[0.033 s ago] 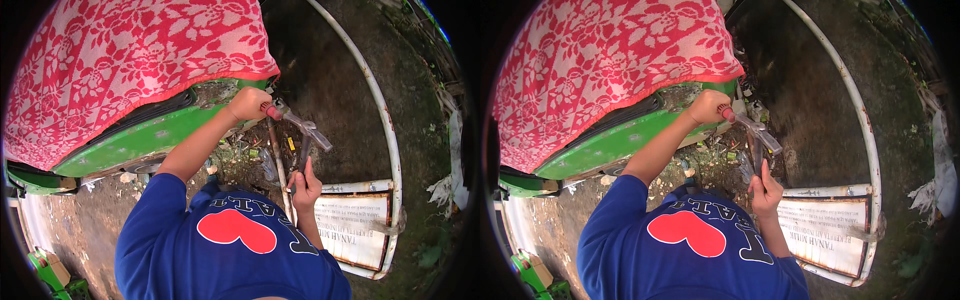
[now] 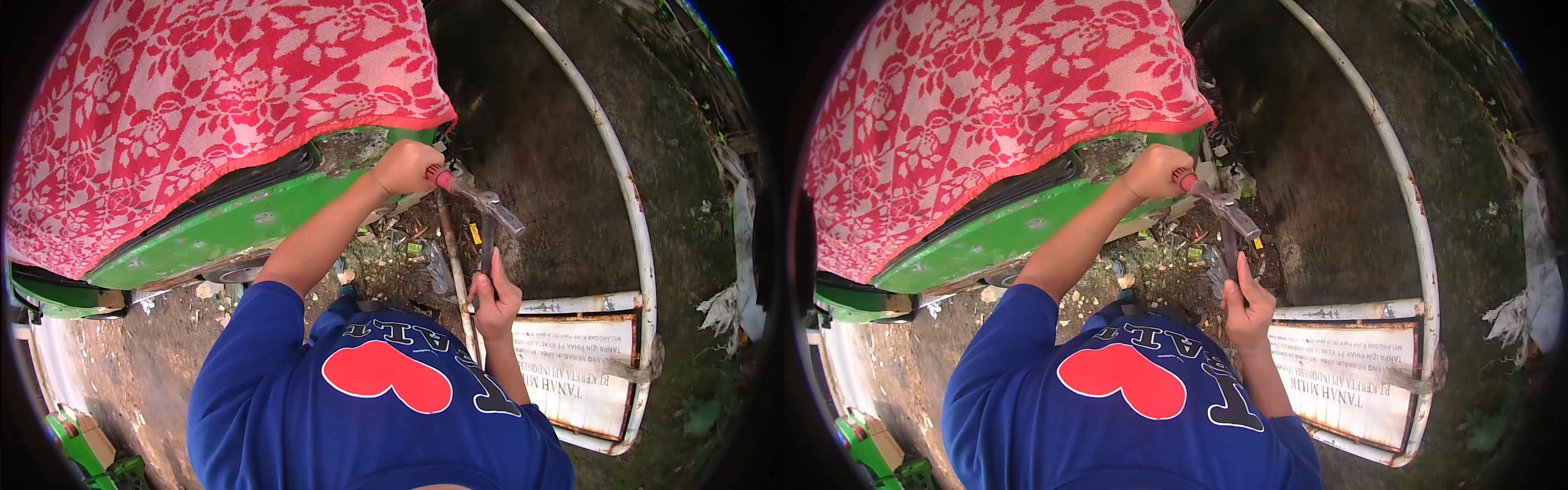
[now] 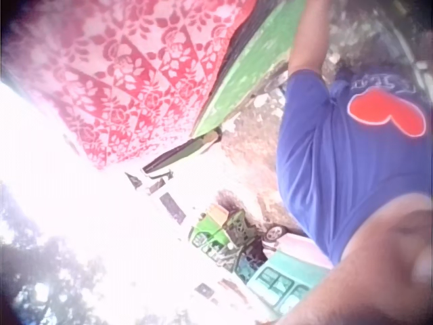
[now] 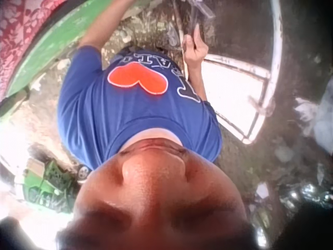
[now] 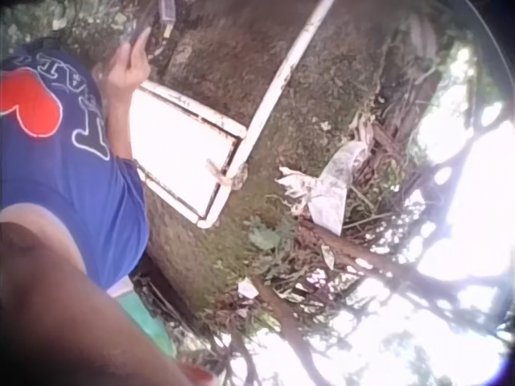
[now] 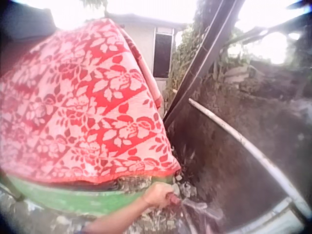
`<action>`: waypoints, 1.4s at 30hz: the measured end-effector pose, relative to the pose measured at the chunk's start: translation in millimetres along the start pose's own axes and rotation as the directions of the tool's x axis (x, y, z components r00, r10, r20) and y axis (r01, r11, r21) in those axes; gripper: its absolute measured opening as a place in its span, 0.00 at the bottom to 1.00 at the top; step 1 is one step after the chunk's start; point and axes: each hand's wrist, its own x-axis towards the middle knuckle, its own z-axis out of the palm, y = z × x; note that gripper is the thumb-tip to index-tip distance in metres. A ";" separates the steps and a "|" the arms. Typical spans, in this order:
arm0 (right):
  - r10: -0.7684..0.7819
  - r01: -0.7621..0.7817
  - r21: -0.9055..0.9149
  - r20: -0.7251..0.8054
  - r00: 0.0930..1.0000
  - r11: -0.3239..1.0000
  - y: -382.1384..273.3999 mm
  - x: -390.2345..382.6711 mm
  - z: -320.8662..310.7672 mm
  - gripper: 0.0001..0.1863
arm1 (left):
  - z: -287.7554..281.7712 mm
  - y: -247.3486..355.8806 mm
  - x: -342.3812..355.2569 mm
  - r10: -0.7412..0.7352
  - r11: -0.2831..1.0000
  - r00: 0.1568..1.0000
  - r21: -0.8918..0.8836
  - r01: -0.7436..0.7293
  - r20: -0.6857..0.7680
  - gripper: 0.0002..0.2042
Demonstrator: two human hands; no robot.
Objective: The person uses a hammer to repeatedly strike a fastener held against the edge of a green metal object covered with a red patterned cloth. The action is continuous and focused on the same spot throughout the clip.
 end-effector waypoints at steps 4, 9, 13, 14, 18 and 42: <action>-0.015 0.022 0.111 -0.065 0.998 0.994 -6.3 7.8 -0.9 0.24 | -4.5 -0.9 3.6 -0.046 0.999 0.999 -0.028 0.046 0.009 0.11; 0.003 0.001 -0.065 0.061 0.998 0.998 -1.5 27.4 -3.0 0.26 | -7.5 -3.8 13.1 -0.095 0.995 0.995 -0.009 0.096 0.042 0.11; -0.004 0.006 0.065 -0.037 0.999 0.998 -15.8 31.3 3.6 0.26 | -13.0 -4.0 20.9 -0.155 0.988 0.986 -0.015 0.156 0.055 0.11; 0.031 -0.030 -0.011 0.011 0.999 0.999 -14.3 32.2 3.8 0.26 | -14.3 -2.1 20.9 -0.163 0.986 0.985 -0.026 0.164 0.050 0.11; 0.033 -0.030 0.053 -0.057 0.998 0.998 -19.9 37.1 7.2 0.25 | -14.5 -9.6 20.8 -0.165 0.984 0.986 -0.060 0.166 0.033 0.14; 0.114 -0.088 0.156 -0.161 0.980 0.984 -38.0 59.3 30.5 0.27 | -29.6 -15.2 37.8 -0.300 0.937 0.954 -0.191 0.293 -0.005 0.10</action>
